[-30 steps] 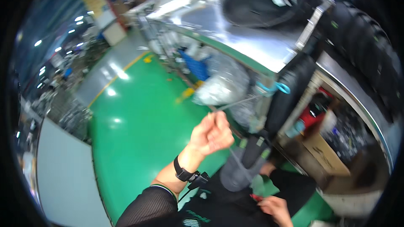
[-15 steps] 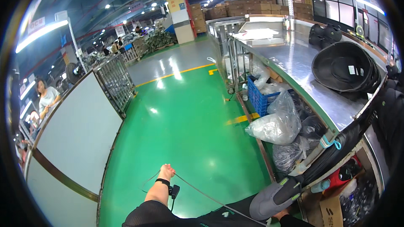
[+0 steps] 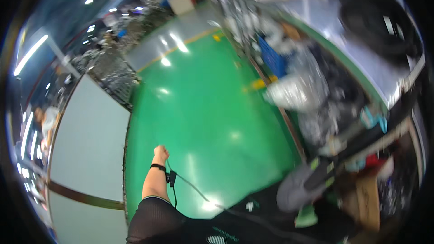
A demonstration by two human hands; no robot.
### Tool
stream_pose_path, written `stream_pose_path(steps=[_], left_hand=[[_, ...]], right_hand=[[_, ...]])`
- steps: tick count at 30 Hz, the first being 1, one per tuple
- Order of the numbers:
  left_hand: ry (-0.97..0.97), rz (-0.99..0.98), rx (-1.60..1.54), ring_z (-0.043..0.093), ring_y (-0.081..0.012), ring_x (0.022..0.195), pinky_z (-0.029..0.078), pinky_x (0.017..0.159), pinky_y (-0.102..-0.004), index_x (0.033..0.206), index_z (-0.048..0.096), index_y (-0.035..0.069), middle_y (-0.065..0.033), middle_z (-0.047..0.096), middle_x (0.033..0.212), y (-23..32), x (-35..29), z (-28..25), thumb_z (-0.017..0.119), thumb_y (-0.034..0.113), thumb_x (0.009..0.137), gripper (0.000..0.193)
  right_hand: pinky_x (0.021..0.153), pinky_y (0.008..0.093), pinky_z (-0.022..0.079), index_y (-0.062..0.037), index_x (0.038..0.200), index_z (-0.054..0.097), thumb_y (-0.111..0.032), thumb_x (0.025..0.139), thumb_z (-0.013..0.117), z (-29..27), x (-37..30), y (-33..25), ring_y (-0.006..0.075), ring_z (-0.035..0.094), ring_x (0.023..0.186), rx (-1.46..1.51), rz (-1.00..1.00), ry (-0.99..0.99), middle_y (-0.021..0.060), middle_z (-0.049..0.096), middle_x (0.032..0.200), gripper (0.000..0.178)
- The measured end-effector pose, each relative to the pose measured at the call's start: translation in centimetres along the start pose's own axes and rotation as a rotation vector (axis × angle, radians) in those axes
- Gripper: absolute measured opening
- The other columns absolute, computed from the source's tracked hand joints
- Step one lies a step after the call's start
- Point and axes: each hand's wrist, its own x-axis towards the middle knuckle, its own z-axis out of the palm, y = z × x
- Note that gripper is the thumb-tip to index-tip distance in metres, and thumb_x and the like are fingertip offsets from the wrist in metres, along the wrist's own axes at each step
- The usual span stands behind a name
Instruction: Lacing a pair of black athletic shoes in a shoe manufacturing facility.
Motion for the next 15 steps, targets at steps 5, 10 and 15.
stream_pose_path(steps=[5, 10, 15], left_hand=[[-0.925, 0.347, 0.68, 0.048, -0.0112, 0.052, 0.038, 0.046, -0.0259, 0.102, 0.054, 0.007, -0.0014, 0.057, 0.069, -9.7, -22.8, 16.1, 0.06, 0.022, 0.093, 0.018], [-1.515, 0.818, 0.881, 0.051, -0.0151, 0.051, 0.041, 0.05, -0.0314, 0.1, 0.058, 0.004, -0.0043, 0.054, 0.059, -13.8, -47.1, 19.3, 0.049, 0.026, 0.1, 0.023], [-1.799, 1.409, 0.508, 0.053, -0.0233, 0.051, 0.042, 0.051, -0.0348, 0.095, 0.058, 0.006, -0.0077, 0.052, 0.06, -19.0, -51.2, 18.2, 0.058, 0.019, 0.095, 0.013]], right_hand=[[0.08, 0.0327, 0.051, -0.0067, 0.104, 0.068, -0.006, 0.09, 0.053, 5.8, -9.8, -9.4, 0.026, 0.064, 0.092, -0.399, 0.026, 0.054, 0.0135, 0.066, 0.102, 0.021], [0.065, 0.0317, 0.05, -0.0064, 0.103, 0.062, -0.003, 0.09, 0.056, 14.1, -7.1, -20.7, 0.0175, 0.063, 0.072, 0.179, 0.128, -0.344, 0.0082, 0.064, 0.083, 0.015], [0.051, 0.0248, 0.043, -0.0044, 0.112, 0.059, -0.009, 0.095, 0.054, 16.0, -9.6, -20.8, 0.0065, 0.054, 0.06, 1.006, 0.702, -0.359, 0.0047, 0.067, 0.083, 0.018]])
